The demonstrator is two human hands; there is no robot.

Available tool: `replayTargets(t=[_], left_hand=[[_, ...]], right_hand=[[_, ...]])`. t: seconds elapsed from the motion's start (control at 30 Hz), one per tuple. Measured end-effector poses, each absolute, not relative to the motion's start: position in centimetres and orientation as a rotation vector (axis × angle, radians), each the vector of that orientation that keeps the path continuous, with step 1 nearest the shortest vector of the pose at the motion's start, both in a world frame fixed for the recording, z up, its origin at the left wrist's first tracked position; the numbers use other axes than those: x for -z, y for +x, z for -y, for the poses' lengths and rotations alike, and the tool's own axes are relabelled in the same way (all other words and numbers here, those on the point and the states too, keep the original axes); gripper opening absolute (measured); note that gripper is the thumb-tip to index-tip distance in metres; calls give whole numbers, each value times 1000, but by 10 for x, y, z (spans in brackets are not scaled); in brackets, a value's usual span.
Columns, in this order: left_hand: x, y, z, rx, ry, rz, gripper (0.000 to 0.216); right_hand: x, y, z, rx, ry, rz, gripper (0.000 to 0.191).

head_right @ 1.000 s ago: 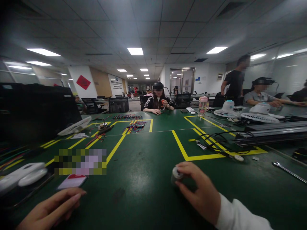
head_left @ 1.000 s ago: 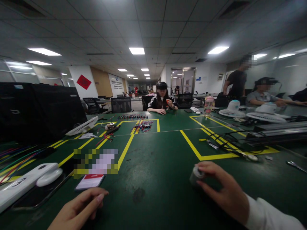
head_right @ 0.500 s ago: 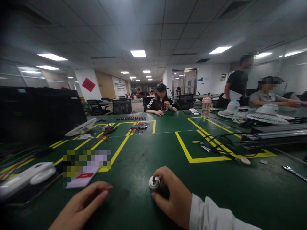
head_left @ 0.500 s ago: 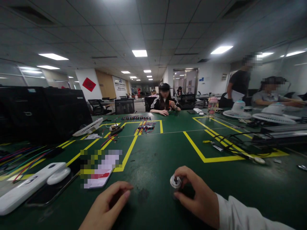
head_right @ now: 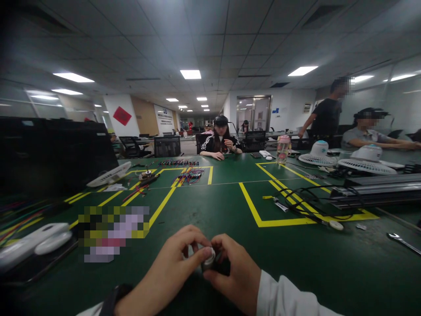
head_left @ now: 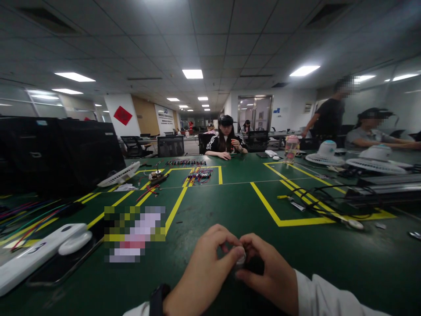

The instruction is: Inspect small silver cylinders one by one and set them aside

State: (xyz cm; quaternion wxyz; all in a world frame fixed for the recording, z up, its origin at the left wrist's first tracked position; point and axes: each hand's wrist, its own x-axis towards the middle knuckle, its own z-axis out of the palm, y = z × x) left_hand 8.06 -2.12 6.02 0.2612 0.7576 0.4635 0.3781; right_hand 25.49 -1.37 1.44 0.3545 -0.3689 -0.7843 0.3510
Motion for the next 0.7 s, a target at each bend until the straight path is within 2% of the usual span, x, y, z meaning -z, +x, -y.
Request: replayTargets(t=[0.2,0.47,0.7], left_hand=[[-50,56,18,-976,2022,-1306,10],[-25,56,22,-859,2079,-1243,32],[-24,47,27,-894,2025,-1243,46]], right_hand=[[-17,265,19,-878,-1018,2058,34],[-22,265,24,-861,-1044,2077,33],[-15,283,22,-649,-1121,2045,31]])
